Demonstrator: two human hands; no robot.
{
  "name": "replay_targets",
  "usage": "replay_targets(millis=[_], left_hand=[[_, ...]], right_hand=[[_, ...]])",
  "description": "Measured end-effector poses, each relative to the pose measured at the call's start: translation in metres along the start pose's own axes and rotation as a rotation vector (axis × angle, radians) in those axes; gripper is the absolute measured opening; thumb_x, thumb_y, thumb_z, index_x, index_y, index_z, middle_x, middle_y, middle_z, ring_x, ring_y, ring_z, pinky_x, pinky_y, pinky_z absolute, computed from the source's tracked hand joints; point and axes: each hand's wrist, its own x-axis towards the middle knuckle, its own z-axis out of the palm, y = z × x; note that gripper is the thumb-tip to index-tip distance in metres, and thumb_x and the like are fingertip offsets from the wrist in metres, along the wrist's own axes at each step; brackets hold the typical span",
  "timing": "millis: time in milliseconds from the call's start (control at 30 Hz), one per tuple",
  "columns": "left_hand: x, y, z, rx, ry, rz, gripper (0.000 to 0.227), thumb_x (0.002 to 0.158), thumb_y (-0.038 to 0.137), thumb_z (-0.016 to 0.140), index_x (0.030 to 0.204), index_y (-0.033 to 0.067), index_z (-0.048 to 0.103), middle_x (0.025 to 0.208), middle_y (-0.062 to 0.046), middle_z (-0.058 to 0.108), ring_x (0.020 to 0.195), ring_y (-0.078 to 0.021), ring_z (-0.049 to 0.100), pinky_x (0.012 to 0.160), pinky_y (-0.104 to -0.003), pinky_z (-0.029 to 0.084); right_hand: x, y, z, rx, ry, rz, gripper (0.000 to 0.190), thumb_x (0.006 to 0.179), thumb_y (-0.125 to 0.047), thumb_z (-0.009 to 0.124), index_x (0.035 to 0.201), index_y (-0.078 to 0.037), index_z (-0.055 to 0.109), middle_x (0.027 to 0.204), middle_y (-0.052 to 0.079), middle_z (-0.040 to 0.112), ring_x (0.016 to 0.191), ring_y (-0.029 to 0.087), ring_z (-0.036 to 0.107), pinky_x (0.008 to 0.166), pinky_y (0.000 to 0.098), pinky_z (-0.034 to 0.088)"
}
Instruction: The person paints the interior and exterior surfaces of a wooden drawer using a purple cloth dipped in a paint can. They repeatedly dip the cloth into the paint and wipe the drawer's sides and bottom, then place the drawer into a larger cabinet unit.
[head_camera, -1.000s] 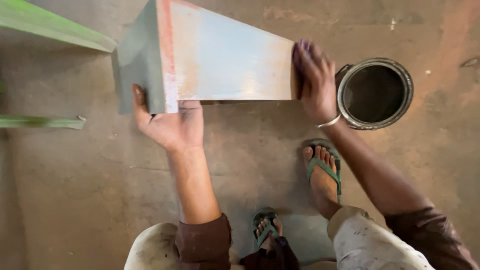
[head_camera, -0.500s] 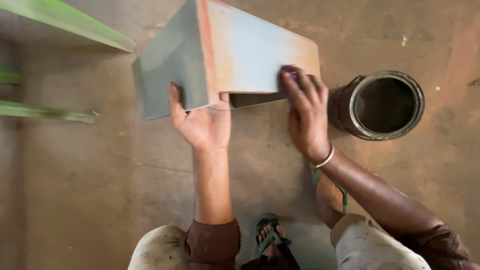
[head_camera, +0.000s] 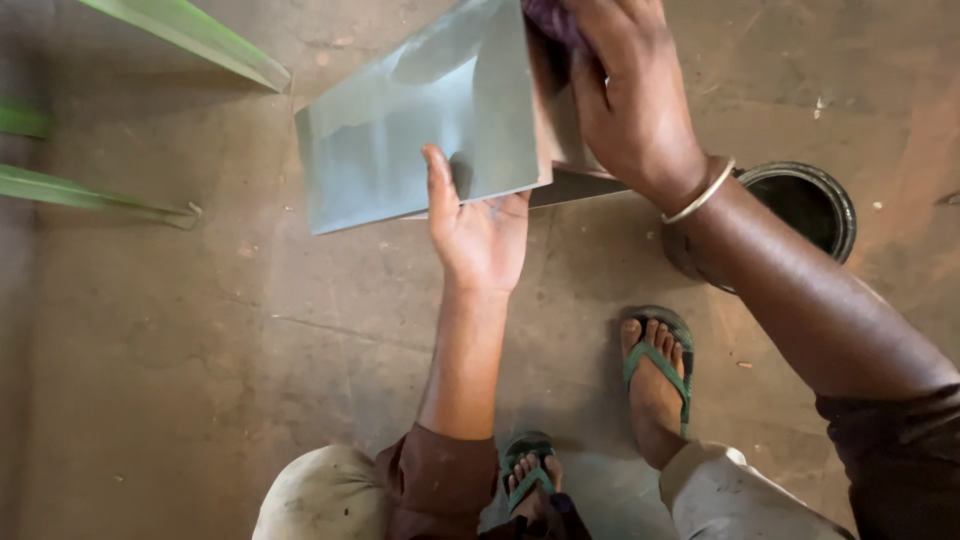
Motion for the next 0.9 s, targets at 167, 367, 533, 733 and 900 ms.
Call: replay_targets(millis=[167,367,533,733,900], left_hand=[[0.002,-0.016,0.009,0.047,0.042,0.011,0.056,0.11,0.048,0.056,0.15,0.0089,0.05,0.145,-0.003,0.057,0.135,-0.0194,0.053,0.116,-0.041,0.043],[-0.001,-0.036,0.012,0.141,-0.094,-0.066,0.072,0.105,0.063,0.05,0.153,0.0102,0.046,0.155,-0.003,0.048,0.141,-0.0198,0.046,0.121,-0.039,0.035],[0.006,-0.046,0.0,-0.246,-0.107,-0.146,0.064,0.106,0.05,0.059,0.15,0.0053,0.047,0.146,-0.009,0.055,0.134,-0.025,0.053,0.116,-0.044,0.043],[-0.001,-0.055,-0.027,-0.114,0.017,-0.183,0.032,0.11,0.022,0.064,0.136,0.0034,0.058,0.136,-0.009,0.064,0.128,-0.021,0.06,0.114,-0.04,0.046],[-0.013,-0.04,-0.049,-0.038,0.018,-0.156,0.022,0.108,0.018,0.065,0.128,0.0067,0.065,0.135,-0.008,0.066,0.128,-0.0228,0.061,0.112,-0.043,0.047]], right_hand=[[-0.087,-0.023,-0.019,-0.008,-0.062,-0.067,0.065,0.086,0.013,0.057,0.149,0.001,0.051,0.151,0.026,0.051,0.139,0.046,0.052,0.115,0.0553,0.042],[-0.18,-0.014,-0.058,-0.147,0.058,0.163,0.056,0.092,0.013,0.057,0.145,-0.006,0.055,0.139,0.018,0.061,0.133,0.039,0.06,0.115,0.0446,0.05],[-0.194,0.048,-0.111,-0.065,0.141,0.748,0.058,0.091,0.007,0.054,0.149,0.004,0.05,0.132,0.019,0.059,0.111,0.018,0.057,0.098,0.0322,0.049],[-0.222,0.075,-0.129,0.096,0.172,0.761,0.049,0.097,0.005,0.052,0.146,0.005,0.056,0.128,0.007,0.064,0.116,0.01,0.061,0.103,0.0262,0.052],[-0.228,0.09,-0.134,0.133,0.147,0.841,0.043,0.1,0.004,0.054,0.142,0.005,0.06,0.124,0.007,0.067,0.113,0.011,0.062,0.102,0.0263,0.052]])
